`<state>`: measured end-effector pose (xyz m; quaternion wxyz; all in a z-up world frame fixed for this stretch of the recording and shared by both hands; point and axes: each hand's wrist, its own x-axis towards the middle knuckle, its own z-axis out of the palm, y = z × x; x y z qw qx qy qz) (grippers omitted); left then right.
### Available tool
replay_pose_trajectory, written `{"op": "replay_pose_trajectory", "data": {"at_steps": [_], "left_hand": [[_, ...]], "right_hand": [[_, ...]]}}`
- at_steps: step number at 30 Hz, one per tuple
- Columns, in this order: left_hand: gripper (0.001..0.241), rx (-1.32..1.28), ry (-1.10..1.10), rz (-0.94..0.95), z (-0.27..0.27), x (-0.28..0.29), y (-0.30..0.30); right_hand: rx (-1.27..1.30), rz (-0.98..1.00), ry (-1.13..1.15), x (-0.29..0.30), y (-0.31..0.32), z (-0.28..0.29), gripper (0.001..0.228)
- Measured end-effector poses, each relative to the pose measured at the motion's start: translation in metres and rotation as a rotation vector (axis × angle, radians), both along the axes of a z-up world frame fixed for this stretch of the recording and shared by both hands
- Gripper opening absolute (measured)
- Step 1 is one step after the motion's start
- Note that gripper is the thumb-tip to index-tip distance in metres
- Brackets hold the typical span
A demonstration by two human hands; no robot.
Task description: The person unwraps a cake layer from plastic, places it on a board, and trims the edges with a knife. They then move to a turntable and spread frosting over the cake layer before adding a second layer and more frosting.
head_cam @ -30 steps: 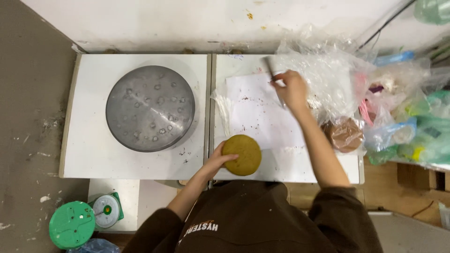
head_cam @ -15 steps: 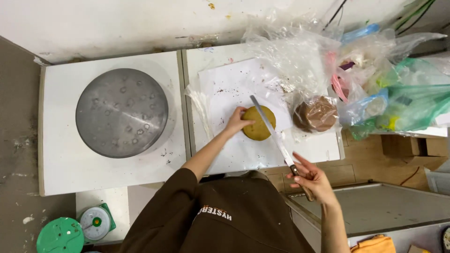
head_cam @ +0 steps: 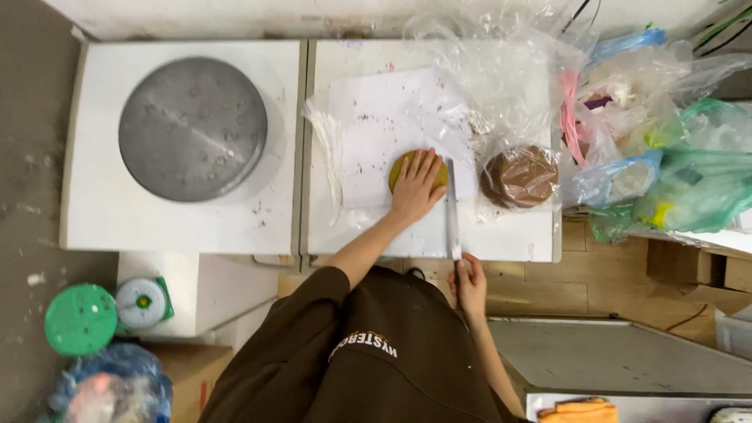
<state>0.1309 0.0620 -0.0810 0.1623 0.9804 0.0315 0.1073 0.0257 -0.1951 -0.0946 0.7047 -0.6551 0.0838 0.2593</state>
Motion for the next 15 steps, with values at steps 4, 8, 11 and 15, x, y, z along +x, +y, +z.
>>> {"op": "replay_pose_trajectory", "data": {"at_steps": [4,8,11,15], "left_hand": [[0.074,0.051,-0.003,0.021,0.002,-0.002,-0.002],[0.072,0.053,0.013,0.028,0.006,-0.002,-0.004],[0.070,0.048,-0.016,0.058,0.007,-0.005,-0.004],[0.068,0.053,-0.049,0.113,0.007,-0.002,-0.019]], "right_hand": [[0.030,0.060,0.011,0.008,0.004,0.008,0.030],[-0.001,0.088,-0.048,0.014,0.004,0.013,0.027],[-0.009,0.111,-0.061,0.017,0.005,0.016,0.027],[-0.049,0.111,-0.082,0.021,0.007,0.019,0.028]]}}
